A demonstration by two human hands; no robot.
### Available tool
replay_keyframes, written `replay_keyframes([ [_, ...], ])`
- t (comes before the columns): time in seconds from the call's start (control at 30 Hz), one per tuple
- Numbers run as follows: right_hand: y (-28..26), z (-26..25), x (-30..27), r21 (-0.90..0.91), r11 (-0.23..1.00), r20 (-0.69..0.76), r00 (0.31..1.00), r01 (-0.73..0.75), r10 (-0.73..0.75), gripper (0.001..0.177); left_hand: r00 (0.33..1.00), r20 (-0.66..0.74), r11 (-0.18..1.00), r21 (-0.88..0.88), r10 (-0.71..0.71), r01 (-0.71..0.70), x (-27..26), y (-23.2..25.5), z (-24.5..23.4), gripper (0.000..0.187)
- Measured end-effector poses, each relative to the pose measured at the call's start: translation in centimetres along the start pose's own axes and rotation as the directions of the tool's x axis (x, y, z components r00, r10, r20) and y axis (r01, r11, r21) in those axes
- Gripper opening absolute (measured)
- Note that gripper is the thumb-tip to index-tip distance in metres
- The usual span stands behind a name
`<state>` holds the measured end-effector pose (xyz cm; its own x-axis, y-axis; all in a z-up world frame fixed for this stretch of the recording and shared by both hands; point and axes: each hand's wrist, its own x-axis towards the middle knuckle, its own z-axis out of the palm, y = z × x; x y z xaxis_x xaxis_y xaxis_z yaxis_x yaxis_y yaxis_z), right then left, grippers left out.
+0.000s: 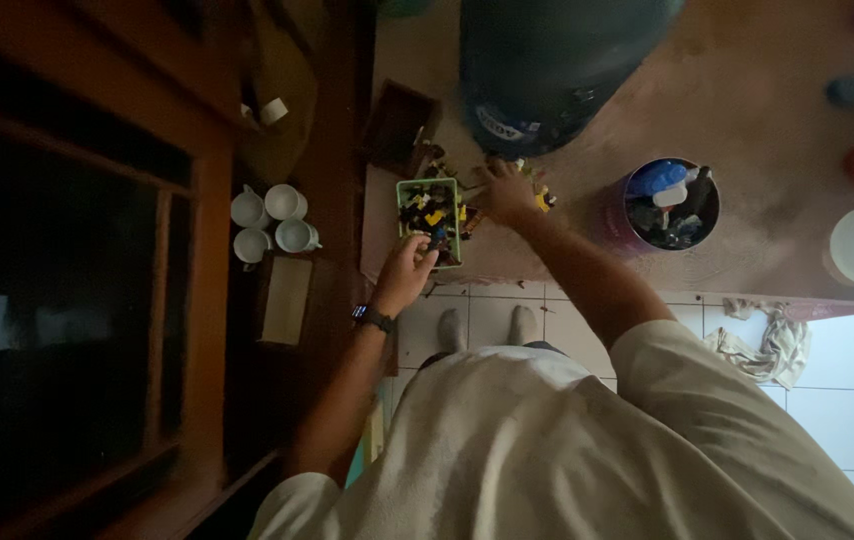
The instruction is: The person sorts a pile of mixed Lego pieces on a tiled floor, picking up individual bricks and placing them into a green rectangular tray. They also pick up larger plastic components and place them into a nearby bucket. The person continues to gather the remaining small pieces from the floor and add them to the tray.
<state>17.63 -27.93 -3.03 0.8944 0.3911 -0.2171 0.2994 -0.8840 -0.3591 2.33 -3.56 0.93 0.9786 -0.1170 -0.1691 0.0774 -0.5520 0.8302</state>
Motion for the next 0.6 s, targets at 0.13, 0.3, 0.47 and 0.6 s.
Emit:
replay_keyframes([
  [0.13,4.2,1.1,-0.1,-0.078,0.993,0.024,0.995,-0.091,0.093,0.063,1.0,0.017,1.0,-0.002,0.009,-0.009,0.1,1.0,0.3,0.041],
  [0.3,7.7,4.5,1.9,-0.089,0.996,0.099,0.995,-0.024,0.033,0.071,1.0,0.013,1.0,0.015,0.015,-0.015,0.0,1.7,0.8,0.038],
  [0.47,8.0,4.6,0.3,-0.103,0.995,0.135,0.99,-0.017,0.031,0.065,1.0,0.014,0.999,0.038,0.017,-0.017,0.5,2.1,1.4,0.034],
  [0.6,7.8,2.4,-0.8,0.001,0.996,0.097,0.992,-0.084,0.084,0.08,1.0,0.01,0.999,0.038,0.009,-0.01,0.9,3.4,1.8,0.034],
])
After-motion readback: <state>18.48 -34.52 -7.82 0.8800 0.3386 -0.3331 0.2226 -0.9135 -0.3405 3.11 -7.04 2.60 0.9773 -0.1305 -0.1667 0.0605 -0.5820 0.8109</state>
